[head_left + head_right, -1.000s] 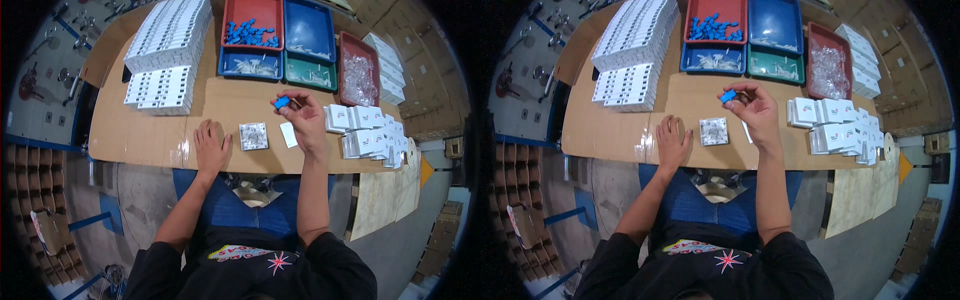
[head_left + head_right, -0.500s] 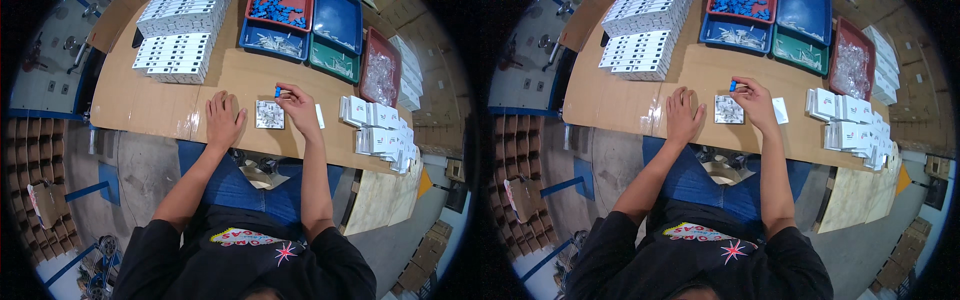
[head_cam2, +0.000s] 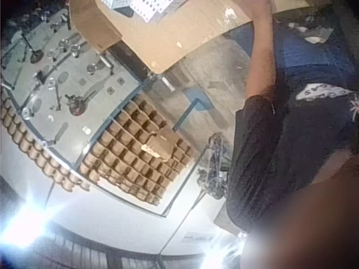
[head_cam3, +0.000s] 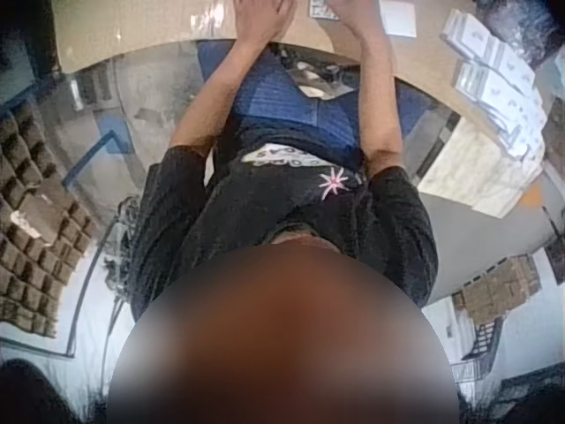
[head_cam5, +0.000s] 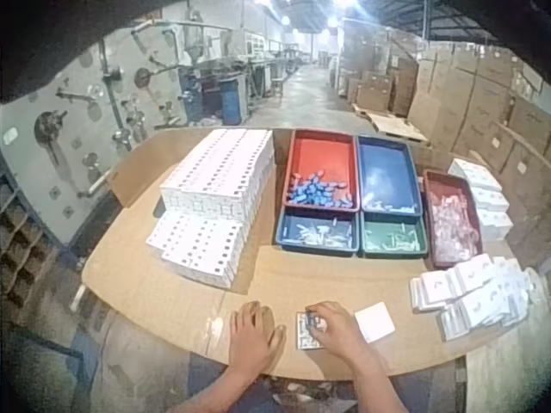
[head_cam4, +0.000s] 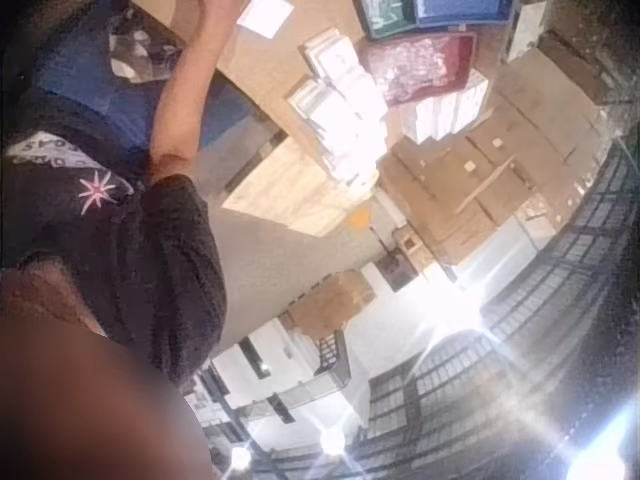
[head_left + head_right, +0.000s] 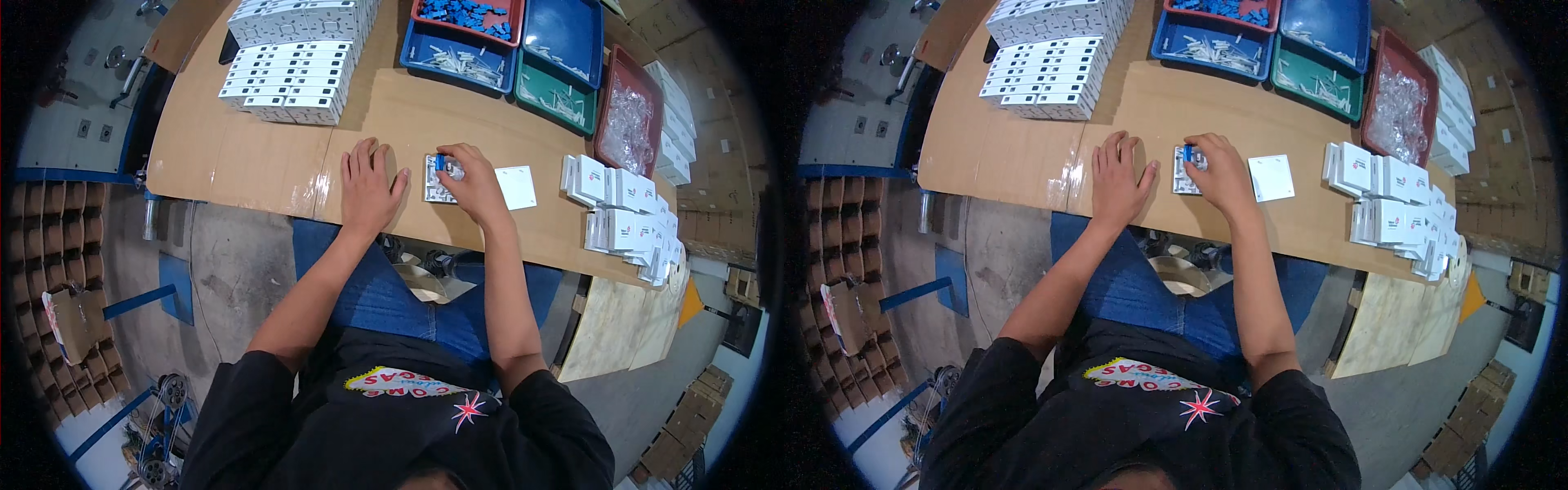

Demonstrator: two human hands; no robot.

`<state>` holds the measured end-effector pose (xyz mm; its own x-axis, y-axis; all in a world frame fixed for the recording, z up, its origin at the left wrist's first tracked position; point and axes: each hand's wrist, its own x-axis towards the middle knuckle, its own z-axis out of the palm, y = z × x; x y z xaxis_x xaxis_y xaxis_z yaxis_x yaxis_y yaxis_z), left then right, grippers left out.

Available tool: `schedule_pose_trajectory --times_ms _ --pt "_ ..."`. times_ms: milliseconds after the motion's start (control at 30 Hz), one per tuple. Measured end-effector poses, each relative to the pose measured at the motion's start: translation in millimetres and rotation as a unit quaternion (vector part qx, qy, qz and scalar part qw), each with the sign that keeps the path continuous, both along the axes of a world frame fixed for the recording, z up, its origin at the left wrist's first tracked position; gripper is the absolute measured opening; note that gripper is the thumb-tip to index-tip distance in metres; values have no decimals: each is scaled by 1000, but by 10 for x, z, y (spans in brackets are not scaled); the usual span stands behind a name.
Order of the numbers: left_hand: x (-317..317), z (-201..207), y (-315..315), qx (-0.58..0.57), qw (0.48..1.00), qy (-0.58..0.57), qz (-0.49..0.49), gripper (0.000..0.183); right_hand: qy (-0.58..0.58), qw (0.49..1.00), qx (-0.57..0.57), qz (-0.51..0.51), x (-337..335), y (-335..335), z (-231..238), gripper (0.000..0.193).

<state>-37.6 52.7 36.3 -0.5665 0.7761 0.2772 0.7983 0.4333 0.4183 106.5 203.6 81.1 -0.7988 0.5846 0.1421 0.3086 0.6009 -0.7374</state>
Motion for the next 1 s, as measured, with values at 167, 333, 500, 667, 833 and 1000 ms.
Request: schedule_pose_trajectory --times_ms 167,333,500,667,833,1000 --pt "1 -6 -3 2 1000 7 -1 56 -13 1000 -5 -3 -31 -18 -27 31" --pt "-2 -11 -3 -2 1000 5 0 56 -10 1000 4 5 -41 -22 -53 31" --pt "0 -9 -3 -2 1000 3 3 56 -12 1000 -1 8 -50 -30 -53 30" --pt "4 -12 8 -3 1000 6 3 56 91 993 -58 -50 -106 -66 -78 26" --pt "-7 1 -6 -3 1000 4 -3 55 244 845 -471 -77 -104 2 63 29" --pt "-12 -12 -3 -1 1000 11 -2 54 277 802 -526 -63 -98 -11 139 33"
